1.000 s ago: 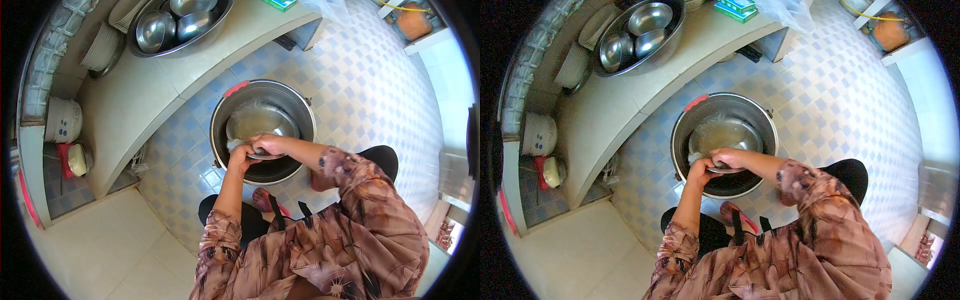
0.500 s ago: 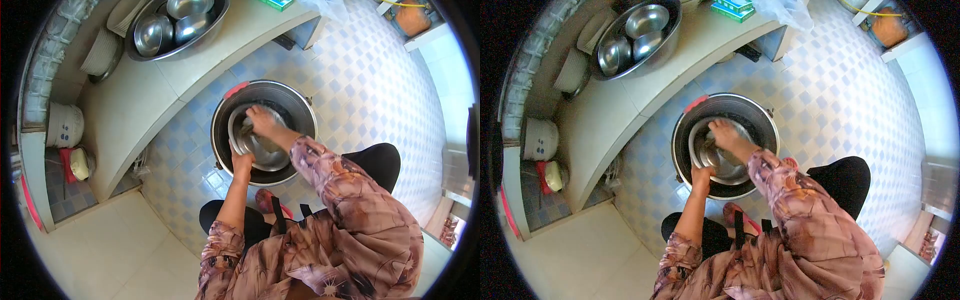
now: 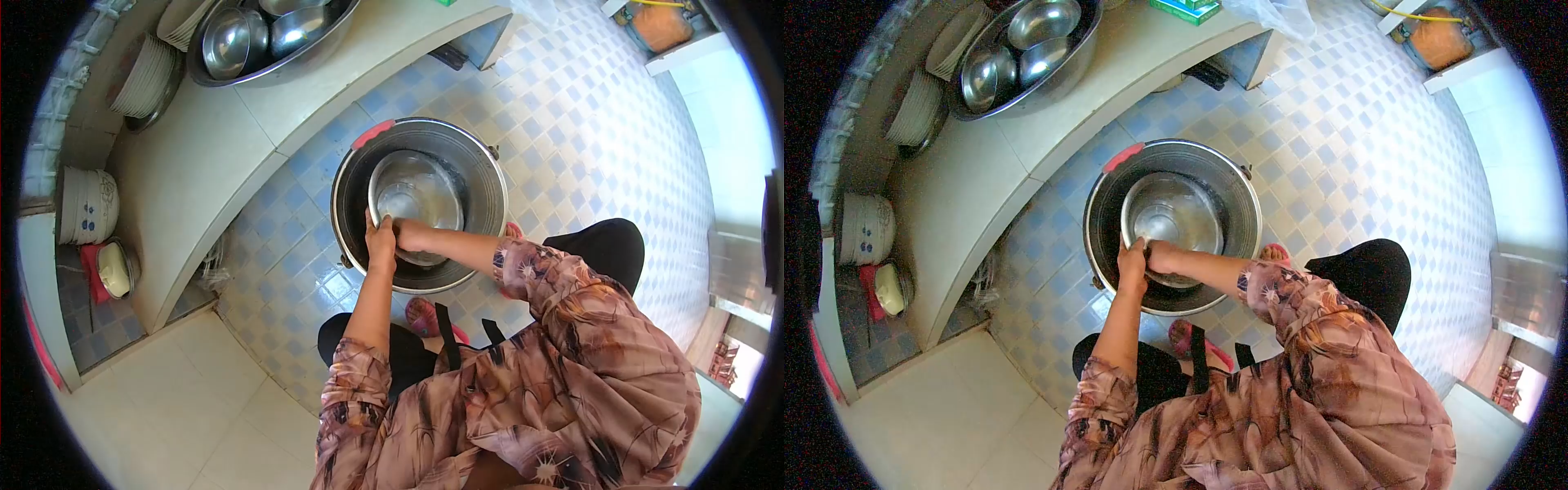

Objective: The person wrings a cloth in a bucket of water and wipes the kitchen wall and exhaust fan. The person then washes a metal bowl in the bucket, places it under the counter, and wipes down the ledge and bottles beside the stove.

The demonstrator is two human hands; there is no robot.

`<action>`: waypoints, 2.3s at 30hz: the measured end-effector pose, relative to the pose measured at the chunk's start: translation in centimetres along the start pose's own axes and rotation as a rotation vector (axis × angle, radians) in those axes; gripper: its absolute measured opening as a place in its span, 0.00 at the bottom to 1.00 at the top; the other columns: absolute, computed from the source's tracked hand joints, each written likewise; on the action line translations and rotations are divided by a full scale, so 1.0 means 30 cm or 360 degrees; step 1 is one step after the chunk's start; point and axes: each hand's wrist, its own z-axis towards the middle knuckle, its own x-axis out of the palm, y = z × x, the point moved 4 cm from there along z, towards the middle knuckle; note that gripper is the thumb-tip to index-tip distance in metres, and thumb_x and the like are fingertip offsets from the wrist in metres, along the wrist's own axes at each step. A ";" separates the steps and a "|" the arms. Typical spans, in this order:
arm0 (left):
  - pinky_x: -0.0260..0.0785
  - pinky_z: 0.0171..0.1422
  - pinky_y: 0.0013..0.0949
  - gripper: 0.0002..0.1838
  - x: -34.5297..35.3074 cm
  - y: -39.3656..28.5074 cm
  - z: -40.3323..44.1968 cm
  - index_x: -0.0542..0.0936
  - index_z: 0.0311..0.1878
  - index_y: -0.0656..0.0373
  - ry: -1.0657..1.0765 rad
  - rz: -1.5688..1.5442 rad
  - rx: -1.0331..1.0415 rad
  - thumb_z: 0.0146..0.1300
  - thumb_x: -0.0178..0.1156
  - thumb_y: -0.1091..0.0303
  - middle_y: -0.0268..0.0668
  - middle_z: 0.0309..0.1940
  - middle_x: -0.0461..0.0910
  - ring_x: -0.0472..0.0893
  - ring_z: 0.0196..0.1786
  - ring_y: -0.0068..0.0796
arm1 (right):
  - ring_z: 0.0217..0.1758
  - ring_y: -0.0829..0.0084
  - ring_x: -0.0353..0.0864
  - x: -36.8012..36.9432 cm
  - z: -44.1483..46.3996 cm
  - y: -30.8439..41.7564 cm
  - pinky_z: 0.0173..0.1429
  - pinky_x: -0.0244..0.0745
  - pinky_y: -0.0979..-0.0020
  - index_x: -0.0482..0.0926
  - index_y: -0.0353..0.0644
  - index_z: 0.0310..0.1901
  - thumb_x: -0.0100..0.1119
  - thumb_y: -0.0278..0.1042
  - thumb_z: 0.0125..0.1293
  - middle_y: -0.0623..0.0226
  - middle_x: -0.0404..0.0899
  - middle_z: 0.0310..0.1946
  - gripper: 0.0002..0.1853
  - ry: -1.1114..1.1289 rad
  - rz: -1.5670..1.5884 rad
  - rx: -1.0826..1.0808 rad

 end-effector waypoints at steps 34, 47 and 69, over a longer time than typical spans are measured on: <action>0.60 0.61 0.30 0.30 -0.069 -0.310 -0.323 0.67 0.58 0.67 -0.0120 -0.0280 0.1232 0.46 0.44 0.90 0.41 0.53 0.72 0.72 0.55 0.32 | 0.45 0.54 0.77 -0.268 -0.138 -0.241 0.48 0.72 0.62 0.80 0.38 0.36 0.56 0.30 0.42 0.51 0.78 0.39 0.15 -0.0536 0.0009 -0.0020; 0.67 0.43 0.31 0.19 -0.214 -0.096 -0.453 0.72 0.43 0.67 -0.0260 -0.0616 0.0432 0.42 0.51 0.86 0.38 0.35 0.75 0.76 0.36 0.31 | 0.35 0.76 0.71 -0.423 -0.467 -0.158 0.37 0.66 0.73 0.75 0.44 0.40 0.53 0.32 0.52 0.72 0.73 0.30 0.12 -0.0649 0.1974 -0.0311; 0.50 0.66 0.36 0.47 0.038 -0.302 -0.878 0.42 0.67 0.62 0.0266 -0.0042 0.1286 0.43 0.57 0.78 0.44 0.60 0.53 0.58 0.62 0.37 | 0.54 0.51 0.67 -0.551 -0.606 0.076 0.56 0.66 0.62 0.57 0.28 0.56 0.65 0.46 0.48 0.43 0.66 0.49 0.41 -0.1586 -0.0012 -0.0421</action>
